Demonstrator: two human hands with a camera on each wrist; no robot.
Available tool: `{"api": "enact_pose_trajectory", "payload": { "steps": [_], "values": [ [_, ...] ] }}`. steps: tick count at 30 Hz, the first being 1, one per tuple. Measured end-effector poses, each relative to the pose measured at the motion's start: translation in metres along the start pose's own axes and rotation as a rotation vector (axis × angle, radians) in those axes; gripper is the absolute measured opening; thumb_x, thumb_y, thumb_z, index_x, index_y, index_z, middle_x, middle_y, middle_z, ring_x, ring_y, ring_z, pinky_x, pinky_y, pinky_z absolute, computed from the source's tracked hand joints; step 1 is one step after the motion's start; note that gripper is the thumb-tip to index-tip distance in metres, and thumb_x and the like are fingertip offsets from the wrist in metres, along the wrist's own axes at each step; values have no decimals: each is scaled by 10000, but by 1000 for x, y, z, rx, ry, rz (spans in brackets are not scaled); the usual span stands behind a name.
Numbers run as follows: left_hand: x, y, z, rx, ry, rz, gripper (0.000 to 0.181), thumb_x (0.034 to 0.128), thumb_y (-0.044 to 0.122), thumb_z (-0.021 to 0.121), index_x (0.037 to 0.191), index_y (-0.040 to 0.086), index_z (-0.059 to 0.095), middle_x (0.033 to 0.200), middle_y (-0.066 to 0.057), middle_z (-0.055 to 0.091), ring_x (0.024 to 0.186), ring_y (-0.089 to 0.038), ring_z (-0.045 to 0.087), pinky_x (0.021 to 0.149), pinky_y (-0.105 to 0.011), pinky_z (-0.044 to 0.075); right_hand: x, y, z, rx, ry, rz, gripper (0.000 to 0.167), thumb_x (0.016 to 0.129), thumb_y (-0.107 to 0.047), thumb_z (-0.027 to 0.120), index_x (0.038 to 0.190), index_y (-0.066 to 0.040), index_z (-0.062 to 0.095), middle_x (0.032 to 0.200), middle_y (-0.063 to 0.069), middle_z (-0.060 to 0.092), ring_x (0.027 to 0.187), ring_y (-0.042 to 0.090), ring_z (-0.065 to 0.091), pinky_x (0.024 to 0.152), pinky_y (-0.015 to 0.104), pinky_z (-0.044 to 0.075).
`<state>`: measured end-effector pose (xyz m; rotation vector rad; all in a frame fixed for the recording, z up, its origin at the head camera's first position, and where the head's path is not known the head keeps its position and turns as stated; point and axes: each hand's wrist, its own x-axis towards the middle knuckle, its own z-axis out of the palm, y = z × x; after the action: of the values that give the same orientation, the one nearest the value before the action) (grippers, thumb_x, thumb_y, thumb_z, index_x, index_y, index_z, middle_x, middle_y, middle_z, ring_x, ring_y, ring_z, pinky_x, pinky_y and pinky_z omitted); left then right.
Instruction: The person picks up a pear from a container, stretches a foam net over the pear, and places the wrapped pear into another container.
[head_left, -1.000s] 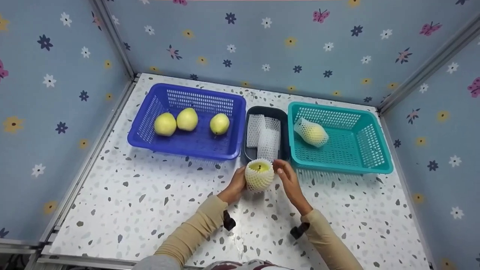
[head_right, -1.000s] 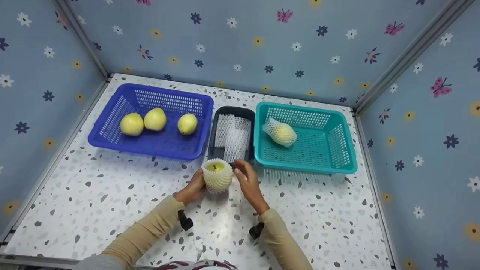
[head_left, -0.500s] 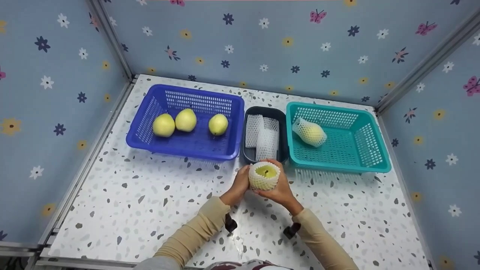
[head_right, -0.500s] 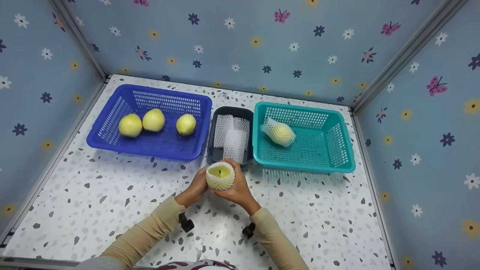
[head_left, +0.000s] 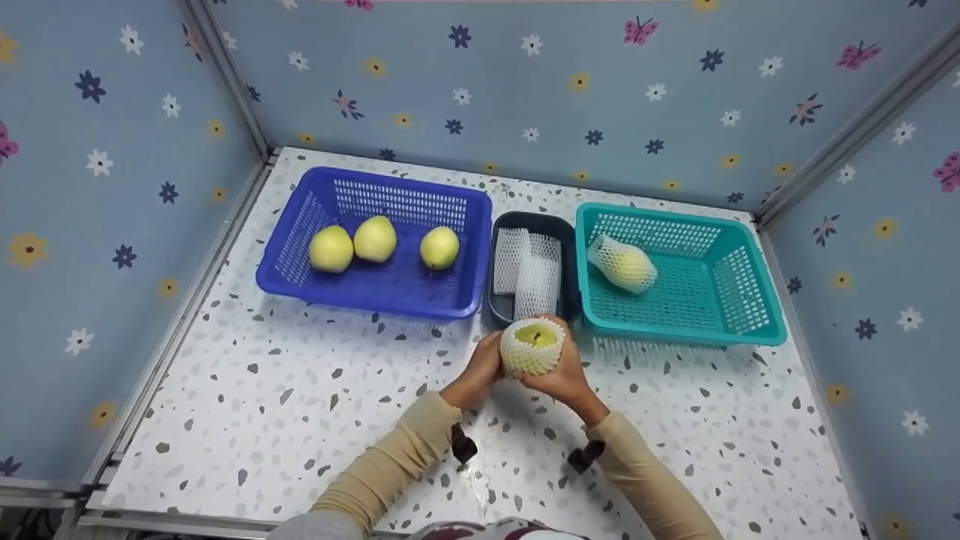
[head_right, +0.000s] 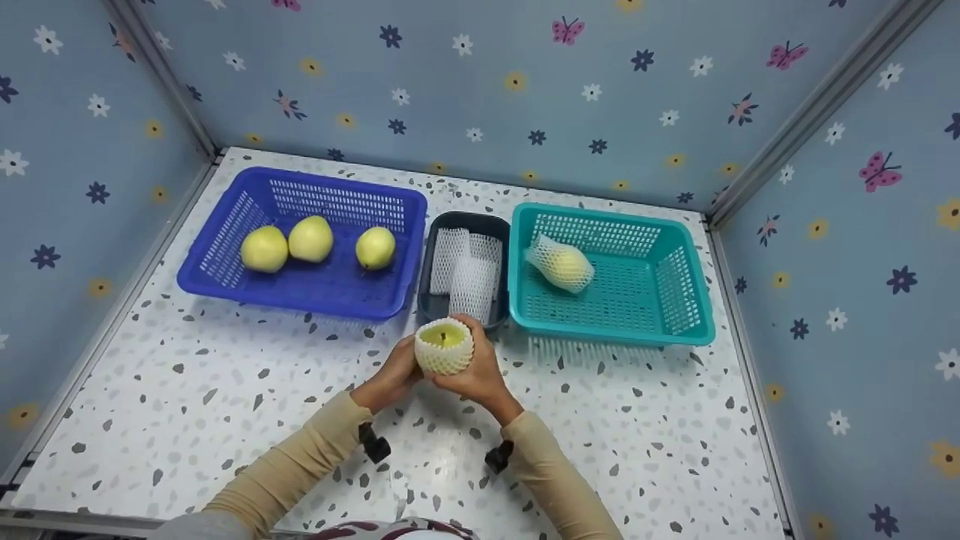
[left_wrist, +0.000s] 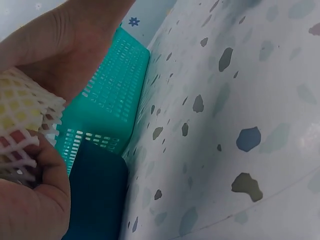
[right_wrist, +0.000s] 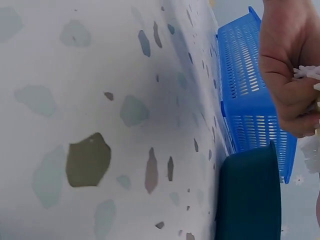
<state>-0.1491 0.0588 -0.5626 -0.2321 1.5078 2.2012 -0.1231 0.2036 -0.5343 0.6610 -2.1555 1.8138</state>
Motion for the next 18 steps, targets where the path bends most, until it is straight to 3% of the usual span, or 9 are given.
{"api": "enact_pose_trajectory", "payload": {
  "steps": [8, 11, 18],
  "values": [
    [-4, 2, 1, -9, -99, 63, 246, 1017, 233, 384, 946, 88, 570, 691, 19, 521, 590, -74, 490, 539, -212, 441, 8, -18, -11, -77, -12, -4, 818, 512, 110, 818, 1209, 182, 397, 1121, 127, 570, 1008, 121, 529, 875, 255, 440],
    [-4, 3, 0, 18, -149, 75, 243, 1030, 238, 384, 960, 77, 553, 698, 5, 524, 609, -89, 507, 559, -232, 463, 9, -23, -15, -83, -9, 9, 787, 526, 126, 794, 1202, 194, 397, 1115, 103, 566, 1000, 104, 528, 864, 249, 446],
    [-8, 8, -7, 178, -246, 91, 189, 993, 127, 443, 1025, -34, 535, 802, -97, 565, 587, -133, 522, 579, -261, 486, 16, -34, -30, -89, -7, 52, 769, 552, 148, 777, 1210, 211, 384, 1111, 119, 564, 999, 87, 538, 855, 245, 460]
  ]
}}
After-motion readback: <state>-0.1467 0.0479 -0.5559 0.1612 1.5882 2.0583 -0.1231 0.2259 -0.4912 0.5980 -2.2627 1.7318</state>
